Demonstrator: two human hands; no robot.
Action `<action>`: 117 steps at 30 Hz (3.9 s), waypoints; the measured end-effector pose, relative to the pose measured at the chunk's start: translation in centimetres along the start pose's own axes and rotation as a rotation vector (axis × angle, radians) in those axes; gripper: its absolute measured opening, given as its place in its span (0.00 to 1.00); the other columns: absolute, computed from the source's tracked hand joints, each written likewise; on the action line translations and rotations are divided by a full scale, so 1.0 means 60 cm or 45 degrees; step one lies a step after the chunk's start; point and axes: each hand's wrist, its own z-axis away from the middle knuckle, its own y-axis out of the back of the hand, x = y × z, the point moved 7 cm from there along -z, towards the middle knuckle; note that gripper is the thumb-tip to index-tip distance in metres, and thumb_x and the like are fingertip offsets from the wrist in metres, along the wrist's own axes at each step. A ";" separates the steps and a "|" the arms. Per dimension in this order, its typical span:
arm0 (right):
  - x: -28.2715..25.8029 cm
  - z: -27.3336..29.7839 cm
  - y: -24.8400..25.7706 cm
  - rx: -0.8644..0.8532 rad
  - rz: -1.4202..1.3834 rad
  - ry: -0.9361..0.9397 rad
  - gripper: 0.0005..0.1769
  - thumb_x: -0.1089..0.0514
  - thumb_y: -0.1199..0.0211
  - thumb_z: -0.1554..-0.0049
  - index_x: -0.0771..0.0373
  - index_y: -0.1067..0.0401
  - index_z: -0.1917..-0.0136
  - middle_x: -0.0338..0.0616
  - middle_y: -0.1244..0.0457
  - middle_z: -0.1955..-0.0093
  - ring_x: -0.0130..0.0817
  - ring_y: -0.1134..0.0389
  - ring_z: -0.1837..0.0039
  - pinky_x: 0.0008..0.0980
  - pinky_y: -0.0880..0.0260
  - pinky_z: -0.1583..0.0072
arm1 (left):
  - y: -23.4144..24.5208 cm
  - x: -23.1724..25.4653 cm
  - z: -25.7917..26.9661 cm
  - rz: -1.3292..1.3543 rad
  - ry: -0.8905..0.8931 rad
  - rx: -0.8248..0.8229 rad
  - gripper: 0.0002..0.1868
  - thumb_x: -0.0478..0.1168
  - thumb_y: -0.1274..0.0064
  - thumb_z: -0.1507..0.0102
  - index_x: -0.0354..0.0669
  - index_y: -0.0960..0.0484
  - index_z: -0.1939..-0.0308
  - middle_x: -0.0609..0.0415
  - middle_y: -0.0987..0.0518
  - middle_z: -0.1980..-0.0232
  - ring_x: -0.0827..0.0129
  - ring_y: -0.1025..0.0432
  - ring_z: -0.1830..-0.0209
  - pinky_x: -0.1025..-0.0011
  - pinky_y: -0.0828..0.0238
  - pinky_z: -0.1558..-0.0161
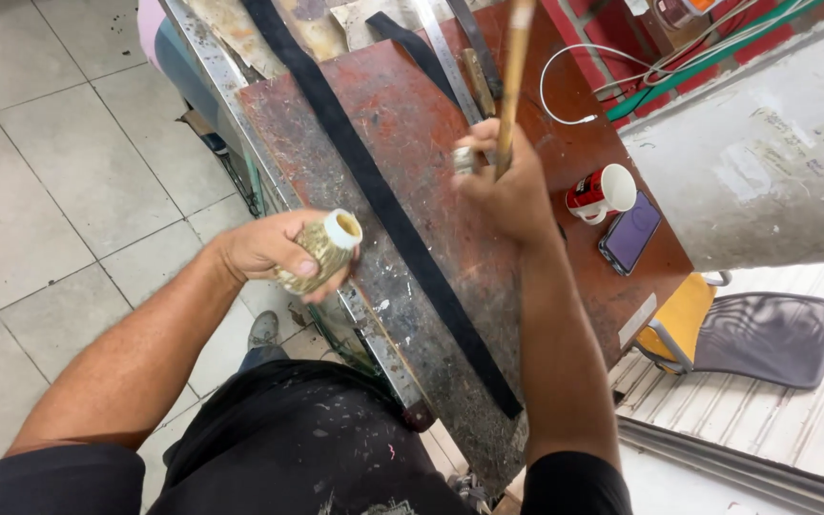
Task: The person applies a white substance from a small container onto a black strap using a wooden stick. They repeatedly dip the stick into the container and spread the substance along the length of the strap on a workbench.
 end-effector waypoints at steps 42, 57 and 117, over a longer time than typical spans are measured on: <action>-0.072 0.035 0.082 0.161 -0.169 0.464 0.08 0.79 0.37 0.48 0.76 0.35 0.57 0.65 0.37 0.59 0.44 0.32 0.65 0.37 0.27 0.63 | -0.081 -0.080 -0.082 -2.585 0.058 0.888 0.38 0.69 0.45 0.39 0.42 0.23 0.40 0.37 0.29 0.33 0.41 0.39 0.26 0.34 0.55 0.29; 0.067 0.454 0.097 -0.125 0.622 -0.633 0.09 0.58 0.34 0.47 0.49 0.27 0.52 0.29 0.27 0.47 0.22 0.26 0.47 0.29 0.28 0.45 | -0.108 -0.097 -0.081 -2.978 -0.004 0.941 0.23 0.57 0.37 0.33 0.42 0.16 0.48 0.41 0.27 0.36 0.45 0.36 0.37 0.43 0.45 0.43; 0.109 0.450 0.152 -0.463 0.865 0.945 0.20 0.63 0.39 0.55 0.49 0.26 0.47 0.34 0.33 0.48 0.40 0.30 0.49 0.39 0.31 0.58 | -0.230 -0.262 -0.158 -3.233 0.093 1.470 0.27 0.65 0.32 0.43 0.51 0.13 0.52 0.50 0.25 0.41 0.51 0.36 0.35 0.42 0.46 0.44</action>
